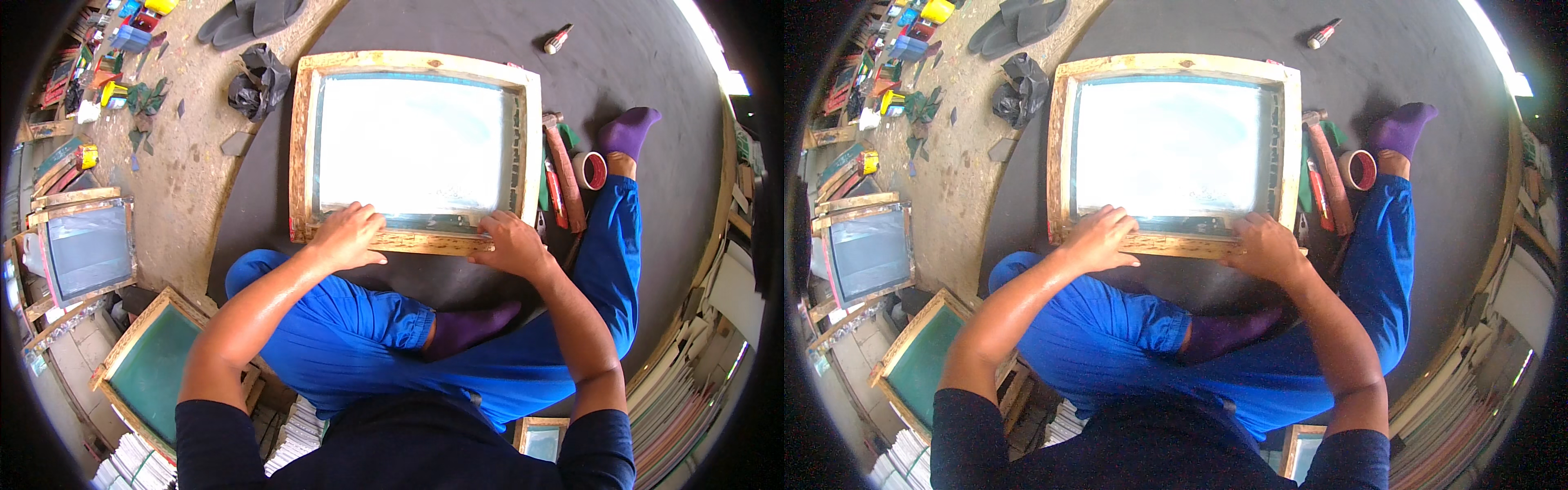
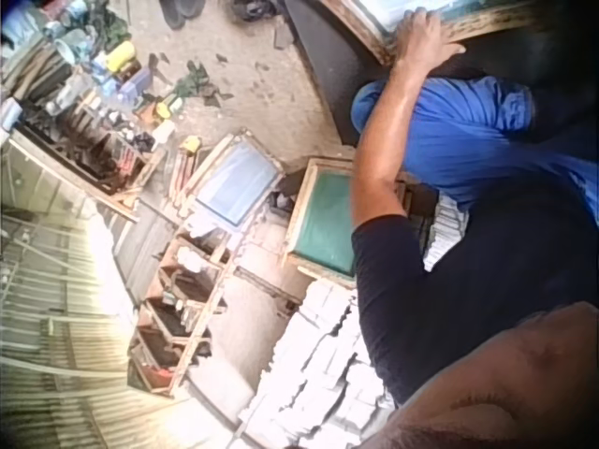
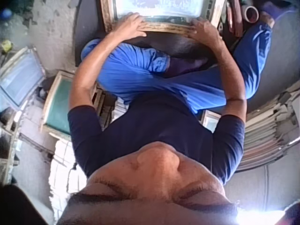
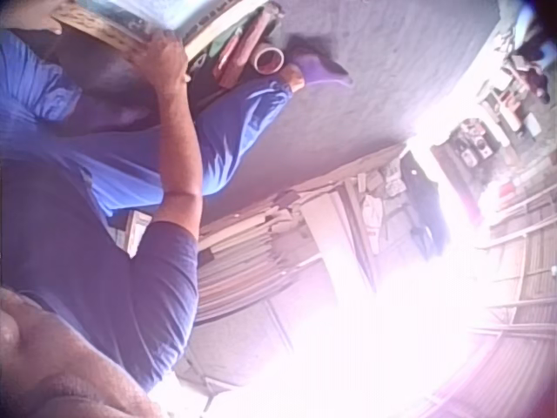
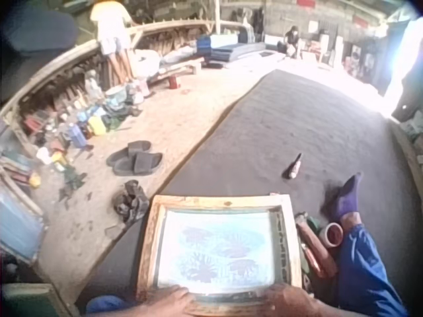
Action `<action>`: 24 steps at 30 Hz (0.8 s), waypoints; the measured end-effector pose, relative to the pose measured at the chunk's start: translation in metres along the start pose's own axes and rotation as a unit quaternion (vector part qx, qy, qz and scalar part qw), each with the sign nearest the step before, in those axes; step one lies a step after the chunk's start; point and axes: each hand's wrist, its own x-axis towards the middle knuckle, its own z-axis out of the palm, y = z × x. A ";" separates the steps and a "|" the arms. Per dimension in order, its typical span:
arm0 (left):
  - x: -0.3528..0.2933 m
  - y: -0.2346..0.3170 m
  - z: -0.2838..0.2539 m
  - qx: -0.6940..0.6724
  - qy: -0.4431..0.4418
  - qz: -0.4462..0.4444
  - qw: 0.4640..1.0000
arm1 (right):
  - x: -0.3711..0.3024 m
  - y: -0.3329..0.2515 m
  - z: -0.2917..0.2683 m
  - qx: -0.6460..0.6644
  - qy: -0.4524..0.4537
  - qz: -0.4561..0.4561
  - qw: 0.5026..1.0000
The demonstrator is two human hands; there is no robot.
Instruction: The person sits on the floor and applies masking tape to the edges of a wooden frame containing a screen with a floral pattern. They repeatedly tear pieces of tape and press them along the frame's perimeter.
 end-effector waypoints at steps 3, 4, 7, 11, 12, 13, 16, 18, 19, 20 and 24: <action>-0.009 -0.016 -0.009 0.021 -0.021 -0.021 0.999 | -0.001 0.003 -0.001 -0.006 -0.015 0.003 1.000; -0.012 -0.021 -0.013 0.028 -0.028 -0.027 0.999 | -0.001 0.002 -0.002 -0.012 -0.019 0.009 1.000; -0.019 -0.029 -0.025 0.065 -0.043 -0.040 0.996 | 0.002 -0.001 -0.005 -0.037 -0.041 0.018 0.998; -0.031 -0.038 -0.034 0.125 -0.060 -0.040 0.990 | 0.009 -0.005 -0.006 -0.054 -0.067 0.019 0.996; -0.035 -0.040 -0.035 0.135 -0.058 -0.036 0.989 | 0.013 -0.009 -0.007 -0.064 -0.083 0.023 0.994; -0.036 -0.039 -0.044 0.118 -0.014 -0.032 0.992 | 0.017 -0.013 -0.006 -0.072 -0.098 0.031 0.992; -0.046 -0.045 -0.060 0.072 0.148 -0.094 0.982 | 0.030 -0.024 0.006 -0.077 -0.108 0.011 0.991; -0.057 -0.071 -0.041 0.047 0.290 -0.226 0.929 | 0.042 -0.035 0.024 -0.062 -0.083 -0.019 0.994; -0.060 -0.075 -0.039 0.052 0.295 -0.280 0.912 | 0.047 -0.046 0.029 -0.051 -0.059 -0.037 0.996; -0.064 -0.079 -0.043 -0.027 0.215 -0.366 0.905 | 0.053 -0.057 0.033 -0.039 -0.034 -0.055 0.997; -0.061 -0.083 -0.038 -0.127 0.142 -0.375 0.907 | 0.085 -0.109 0.055 -0.030 -0.028 -0.073 0.996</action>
